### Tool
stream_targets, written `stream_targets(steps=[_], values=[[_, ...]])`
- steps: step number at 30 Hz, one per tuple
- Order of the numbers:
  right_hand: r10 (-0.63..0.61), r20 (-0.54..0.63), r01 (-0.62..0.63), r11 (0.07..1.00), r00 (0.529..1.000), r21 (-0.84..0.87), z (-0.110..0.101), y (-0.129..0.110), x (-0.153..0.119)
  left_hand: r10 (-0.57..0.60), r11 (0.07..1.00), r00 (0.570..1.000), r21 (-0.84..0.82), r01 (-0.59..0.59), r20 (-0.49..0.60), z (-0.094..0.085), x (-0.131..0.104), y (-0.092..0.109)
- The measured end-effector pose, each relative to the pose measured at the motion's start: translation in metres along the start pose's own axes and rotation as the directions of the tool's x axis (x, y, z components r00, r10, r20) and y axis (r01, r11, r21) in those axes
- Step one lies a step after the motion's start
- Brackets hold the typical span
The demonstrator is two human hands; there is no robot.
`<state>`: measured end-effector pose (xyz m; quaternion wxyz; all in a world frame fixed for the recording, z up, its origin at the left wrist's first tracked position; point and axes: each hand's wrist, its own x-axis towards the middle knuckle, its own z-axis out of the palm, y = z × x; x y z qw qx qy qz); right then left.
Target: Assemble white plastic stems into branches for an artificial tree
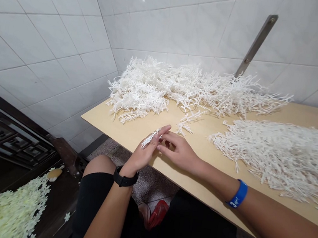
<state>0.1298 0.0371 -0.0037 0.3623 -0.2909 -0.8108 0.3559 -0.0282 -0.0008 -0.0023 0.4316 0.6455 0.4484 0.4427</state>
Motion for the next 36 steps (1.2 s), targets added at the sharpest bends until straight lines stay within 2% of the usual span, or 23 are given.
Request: stream_targets(steps=[2,6,9,12,14,16,20,24,28,30,33,36], values=[[-0.017,0.010,0.017,0.999,1.000,0.039,0.000,0.000,0.000,0.015,1.000,1.000,-0.013,-0.015,0.001,0.000,0.000,-0.001],[0.034,0.021,-0.036,0.994,0.999,0.102,0.003,0.002,0.002,0.082,0.997,0.993,-0.003,-0.082,-0.085,0.004,0.001,-0.004],[0.076,0.058,-0.084,0.986,0.995,0.145,0.004,0.003,0.001,0.066,0.998,0.990,0.009,-0.065,-0.124,0.004,0.001,-0.007],[0.015,0.083,-0.024,0.994,0.996,0.110,0.004,0.000,-0.003,0.012,0.997,0.953,-0.068,-0.034,-0.302,0.001,0.001,-0.014],[-0.057,0.064,0.053,0.997,0.996,0.051,0.003,-0.001,-0.005,-0.025,0.993,0.927,-0.115,-0.019,-0.374,-0.001,0.001,-0.017],[-0.062,0.005,0.062,0.997,0.998,-0.054,-0.001,0.001,-0.004,-0.041,0.993,0.940,-0.121,0.000,-0.340,-0.001,0.001,-0.017],[-0.004,-0.145,-0.042,0.949,0.989,-0.313,-0.010,0.012,0.000,-0.022,0.989,0.949,-0.148,-0.026,-0.315,-0.001,0.003,-0.016],[-0.062,-0.172,-0.010,0.922,0.983,-0.387,-0.014,0.020,0.000,-0.002,0.991,0.948,-0.125,-0.040,-0.319,-0.001,0.005,-0.020],[-0.095,-0.204,0.038,0.962,0.974,-0.270,-0.012,0.009,-0.002,0.069,0.997,0.966,-0.007,-0.073,-0.249,0.003,0.004,-0.020],[-0.037,-0.216,0.004,0.989,0.976,-0.151,-0.011,0.002,-0.002,0.157,0.982,0.969,0.134,-0.133,-0.191,0.007,0.003,-0.018],[0.098,-0.183,-0.091,0.995,0.978,0.047,-0.010,-0.001,-0.002,0.277,0.897,0.956,0.381,-0.223,-0.092,0.011,0.002,-0.015],[0.181,-0.129,-0.153,0.968,0.975,0.200,-0.009,0.003,0.000,0.309,0.827,0.950,0.507,-0.242,-0.051,0.011,0.001,-0.015]])
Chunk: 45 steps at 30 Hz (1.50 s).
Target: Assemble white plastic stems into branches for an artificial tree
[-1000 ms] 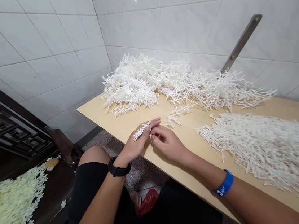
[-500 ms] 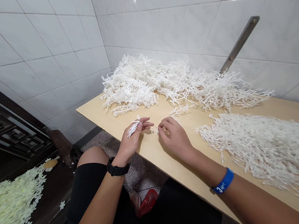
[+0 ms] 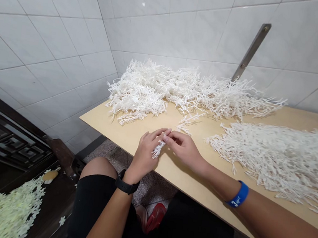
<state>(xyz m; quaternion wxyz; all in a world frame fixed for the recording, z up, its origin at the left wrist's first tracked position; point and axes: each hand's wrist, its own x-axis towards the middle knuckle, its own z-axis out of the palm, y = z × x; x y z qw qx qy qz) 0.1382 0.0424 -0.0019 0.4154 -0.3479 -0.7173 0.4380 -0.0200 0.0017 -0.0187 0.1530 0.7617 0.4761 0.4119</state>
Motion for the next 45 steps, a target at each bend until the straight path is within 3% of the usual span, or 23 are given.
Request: stream_targets(steps=[3,5,8,10,15,23,28,35,39,45], values=[[0.003,0.014,-0.004,0.997,1.000,0.072,-0.001,0.004,0.003,-0.011,0.998,1.000,-0.060,0.012,0.015,-0.001,0.000,-0.002],[-0.004,-0.002,0.004,0.994,1.000,0.111,-0.002,0.004,0.004,-0.087,0.978,0.996,-0.191,0.087,0.007,-0.002,0.001,-0.005],[0.013,-0.062,-0.002,0.985,0.998,0.175,-0.004,0.002,0.005,-0.257,0.886,0.966,-0.403,0.228,-0.018,-0.006,0.001,-0.008],[0.013,-0.114,0.010,0.979,0.993,0.201,-0.005,0.000,0.006,-0.299,0.830,0.954,-0.491,0.264,0.006,-0.010,0.001,-0.010],[-0.021,-0.209,0.071,0.969,0.978,0.238,-0.003,-0.003,0.005,-0.169,0.833,0.973,-0.505,0.227,0.158,-0.016,-0.001,-0.011],[-0.042,-0.064,0.063,0.928,0.997,0.367,0.003,-0.007,0.000,-0.087,0.832,0.976,-0.525,0.181,0.200,-0.012,0.001,-0.010],[-0.045,-0.003,0.044,0.947,0.999,0.318,0.008,-0.002,-0.001,-0.124,0.760,0.968,-0.605,0.235,0.220,-0.019,0.003,-0.005],[-0.011,0.009,0.009,0.968,1.000,0.252,0.008,0.001,-0.001,-0.190,0.836,0.971,-0.495,0.237,0.144,-0.015,0.002,-0.002],[0.013,-0.005,-0.012,0.999,1.000,0.045,0.007,0.005,-0.001,-0.197,0.857,0.973,-0.462,0.229,0.117,-0.014,0.002,-0.001],[-0.123,0.045,0.130,0.964,0.991,-0.234,0.007,0.000,-0.004,-0.236,0.865,0.971,-0.445,0.231,0.045,-0.012,0.001,-0.001]])
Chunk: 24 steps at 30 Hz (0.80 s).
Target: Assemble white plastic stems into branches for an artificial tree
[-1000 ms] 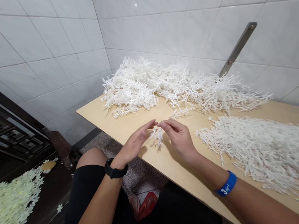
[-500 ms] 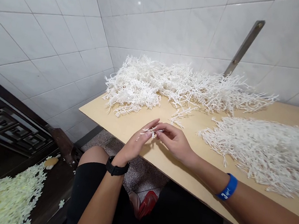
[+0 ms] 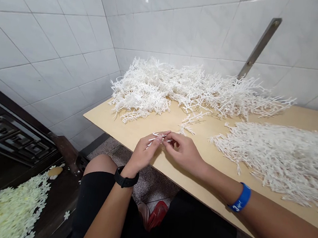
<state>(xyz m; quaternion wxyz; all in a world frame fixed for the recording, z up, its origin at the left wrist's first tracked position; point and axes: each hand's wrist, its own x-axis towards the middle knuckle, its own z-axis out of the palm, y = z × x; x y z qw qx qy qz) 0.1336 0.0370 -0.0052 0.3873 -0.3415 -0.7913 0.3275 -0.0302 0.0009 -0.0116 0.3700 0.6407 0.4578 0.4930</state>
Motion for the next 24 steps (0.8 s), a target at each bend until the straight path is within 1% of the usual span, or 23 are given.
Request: stream_targets(steps=[3,6,9,10,12,15,17,19,21,23,24], values=[[-0.069,0.012,0.070,0.996,0.998,-0.047,0.000,-0.006,-0.001,0.005,1.000,0.999,-0.028,-0.006,-0.043,0.000,0.000,-0.005],[-0.122,0.002,0.121,0.991,0.993,-0.051,0.001,-0.008,-0.002,-0.005,0.994,0.996,-0.109,-0.004,-0.085,-0.001,0.000,-0.009],[-0.145,-0.005,0.144,0.987,0.989,-0.070,0.000,-0.006,-0.002,-0.077,0.968,0.982,-0.250,0.032,-0.174,-0.002,0.000,-0.011],[-0.147,-0.011,0.146,0.986,0.989,-0.080,-0.001,-0.004,-0.002,-0.096,0.961,0.976,-0.272,0.040,-0.195,-0.002,0.000,-0.010],[-0.139,-0.028,0.135,0.984,0.990,-0.114,-0.003,-0.001,-0.001,-0.098,0.967,0.974,-0.250,0.045,-0.205,-0.002,0.000,-0.008],[-0.103,-0.082,0.083,0.973,0.991,-0.215,-0.006,0.004,0.001,-0.065,0.983,0.984,-0.178,0.034,-0.168,-0.002,0.000,-0.004],[-0.075,-0.116,0.046,0.971,0.990,-0.237,-0.007,0.004,0.002,-0.055,0.988,0.989,-0.152,0.034,-0.135,-0.001,0.000,-0.002],[-0.028,-0.105,0.013,0.991,0.994,-0.136,-0.007,0.002,0.003,-0.039,0.994,0.994,-0.109,0.028,-0.100,0.001,-0.001,0.000],[0.035,-0.033,-0.033,0.997,0.999,0.068,-0.006,-0.001,0.004,-0.011,0.997,0.998,-0.072,0.007,-0.057,0.004,-0.001,0.001],[0.084,0.055,-0.096,0.962,0.995,0.254,-0.004,-0.002,0.005,0.024,0.999,1.000,-0.033,-0.025,-0.018,0.007,-0.001,0.000],[0.101,0.084,-0.122,0.943,0.991,0.310,-0.004,-0.002,0.005,0.041,0.999,0.999,-0.012,-0.041,-0.001,0.008,-0.001,0.000]])
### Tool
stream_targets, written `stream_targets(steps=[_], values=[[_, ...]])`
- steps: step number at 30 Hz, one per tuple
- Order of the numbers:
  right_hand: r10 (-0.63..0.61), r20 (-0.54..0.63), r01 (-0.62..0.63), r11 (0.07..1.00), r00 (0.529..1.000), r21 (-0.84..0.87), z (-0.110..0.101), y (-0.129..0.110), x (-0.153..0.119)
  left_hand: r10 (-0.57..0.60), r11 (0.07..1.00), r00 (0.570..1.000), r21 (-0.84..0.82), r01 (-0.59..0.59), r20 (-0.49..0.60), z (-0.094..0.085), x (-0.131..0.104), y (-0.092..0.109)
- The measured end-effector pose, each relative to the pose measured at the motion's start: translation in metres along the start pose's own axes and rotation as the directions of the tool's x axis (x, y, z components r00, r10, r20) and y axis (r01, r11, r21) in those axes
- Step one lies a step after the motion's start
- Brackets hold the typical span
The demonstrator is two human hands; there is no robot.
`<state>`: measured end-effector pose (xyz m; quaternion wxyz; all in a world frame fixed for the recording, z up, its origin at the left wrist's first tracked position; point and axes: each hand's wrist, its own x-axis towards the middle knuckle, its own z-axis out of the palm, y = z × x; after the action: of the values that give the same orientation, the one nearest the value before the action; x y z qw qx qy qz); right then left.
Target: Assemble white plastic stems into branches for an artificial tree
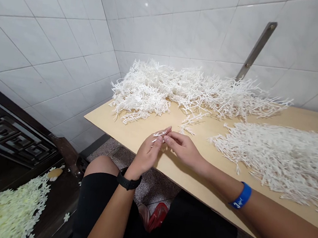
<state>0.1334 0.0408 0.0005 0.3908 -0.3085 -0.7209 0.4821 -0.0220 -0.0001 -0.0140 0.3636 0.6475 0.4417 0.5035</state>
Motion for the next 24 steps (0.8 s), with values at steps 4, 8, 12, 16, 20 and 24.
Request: stream_targets(steps=[4,8,12,16,20,24], values=[[0.037,0.042,-0.040,0.997,0.998,0.073,0.002,0.002,0.001,0.017,1.000,1.000,0.003,-0.017,0.021,0.001,0.000,0.000],[0.033,0.063,-0.035,0.999,0.997,0.031,0.004,-0.001,0.000,-0.046,0.996,0.999,-0.073,0.046,0.001,-0.003,-0.001,0.002],[0.010,0.100,-0.010,1.000,0.995,0.000,0.005,-0.005,-0.002,-0.077,0.993,0.996,-0.088,0.073,-0.040,-0.005,-0.001,0.003],[0.024,0.110,-0.023,1.000,0.994,-0.005,0.004,-0.003,-0.003,-0.064,0.996,0.994,-0.069,0.058,-0.083,-0.003,0.000,0.002],[0.021,0.122,-0.022,1.000,0.992,0.007,0.003,0.001,-0.002,-0.060,0.998,0.990,-0.032,0.056,-0.126,0.002,0.000,0.001],[0.008,0.115,-0.007,1.000,0.993,-0.009,0.004,0.004,-0.001,-0.078,0.997,0.976,0.001,0.080,-0.203,0.007,0.001,0.002]])
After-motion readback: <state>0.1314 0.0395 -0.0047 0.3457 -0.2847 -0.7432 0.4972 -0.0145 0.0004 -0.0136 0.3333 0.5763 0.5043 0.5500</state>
